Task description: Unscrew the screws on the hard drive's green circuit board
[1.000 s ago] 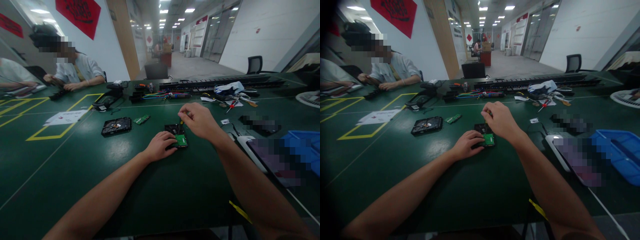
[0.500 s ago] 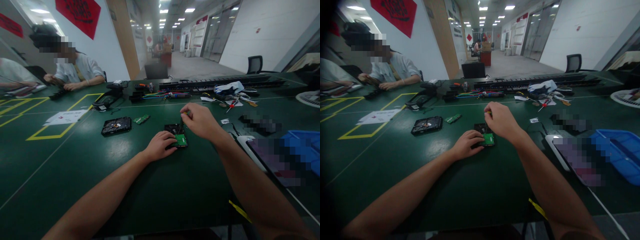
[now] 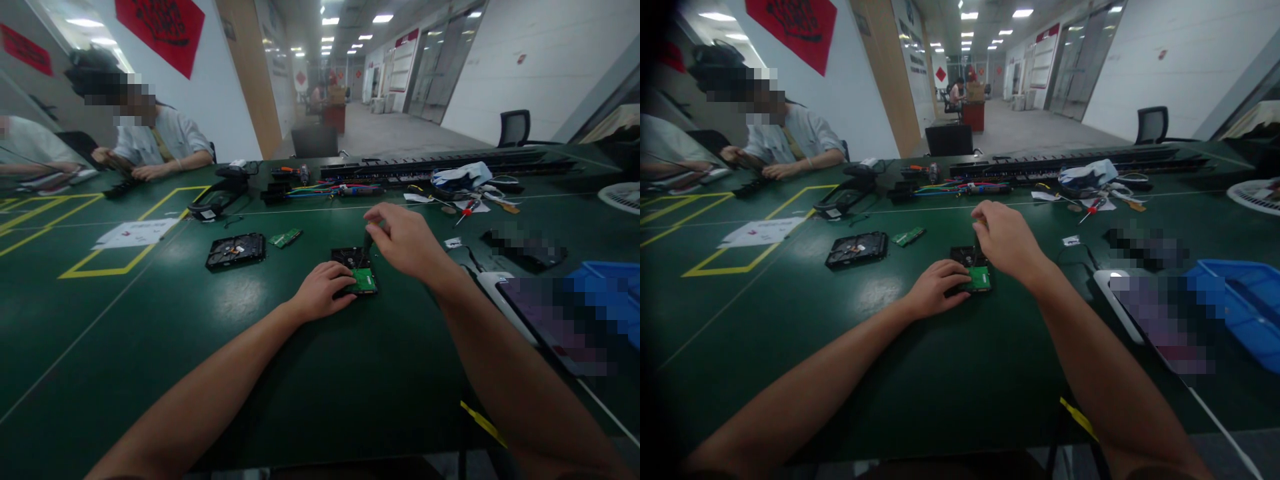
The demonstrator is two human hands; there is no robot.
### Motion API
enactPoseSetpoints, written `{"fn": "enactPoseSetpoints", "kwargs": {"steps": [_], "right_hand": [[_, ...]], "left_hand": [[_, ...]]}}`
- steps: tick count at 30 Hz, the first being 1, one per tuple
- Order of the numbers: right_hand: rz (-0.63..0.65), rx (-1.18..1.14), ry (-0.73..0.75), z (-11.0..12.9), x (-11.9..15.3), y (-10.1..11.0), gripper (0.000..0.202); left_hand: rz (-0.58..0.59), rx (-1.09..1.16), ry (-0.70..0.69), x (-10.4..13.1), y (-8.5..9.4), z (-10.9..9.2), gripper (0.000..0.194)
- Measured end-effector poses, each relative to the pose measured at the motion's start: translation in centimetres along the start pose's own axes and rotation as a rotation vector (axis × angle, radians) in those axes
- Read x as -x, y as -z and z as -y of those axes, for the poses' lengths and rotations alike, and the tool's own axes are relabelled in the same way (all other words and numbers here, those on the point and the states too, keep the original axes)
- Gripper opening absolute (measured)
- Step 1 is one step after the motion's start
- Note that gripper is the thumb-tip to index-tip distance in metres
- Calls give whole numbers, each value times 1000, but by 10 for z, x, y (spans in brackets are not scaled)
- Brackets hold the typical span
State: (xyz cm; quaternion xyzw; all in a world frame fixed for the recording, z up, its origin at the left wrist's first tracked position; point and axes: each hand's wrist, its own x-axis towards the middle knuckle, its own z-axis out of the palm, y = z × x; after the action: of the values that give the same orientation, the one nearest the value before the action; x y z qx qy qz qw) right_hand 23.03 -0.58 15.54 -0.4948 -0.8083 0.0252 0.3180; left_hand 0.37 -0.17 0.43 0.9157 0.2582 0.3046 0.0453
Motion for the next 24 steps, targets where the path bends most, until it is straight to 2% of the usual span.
{"fn": "enactPoseSetpoints", "kwargs": {"steps": [5, 13, 18, 24], "right_hand": [[16, -14, -19, 3, 1, 1, 17], [26, -10, 36, 2, 0, 5, 16], [20, 0, -5, -1, -1, 4, 8], [18, 5, 0, 0, 0, 2, 11]], "left_hand": [[1, -6, -3, 0, -1, 1, 33], [-3, -9, -14, 0, 0, 1, 33], [-9, -7, -12, 0, 0, 0, 31], [1, 0, -6, -1, 0, 0, 31]]}}
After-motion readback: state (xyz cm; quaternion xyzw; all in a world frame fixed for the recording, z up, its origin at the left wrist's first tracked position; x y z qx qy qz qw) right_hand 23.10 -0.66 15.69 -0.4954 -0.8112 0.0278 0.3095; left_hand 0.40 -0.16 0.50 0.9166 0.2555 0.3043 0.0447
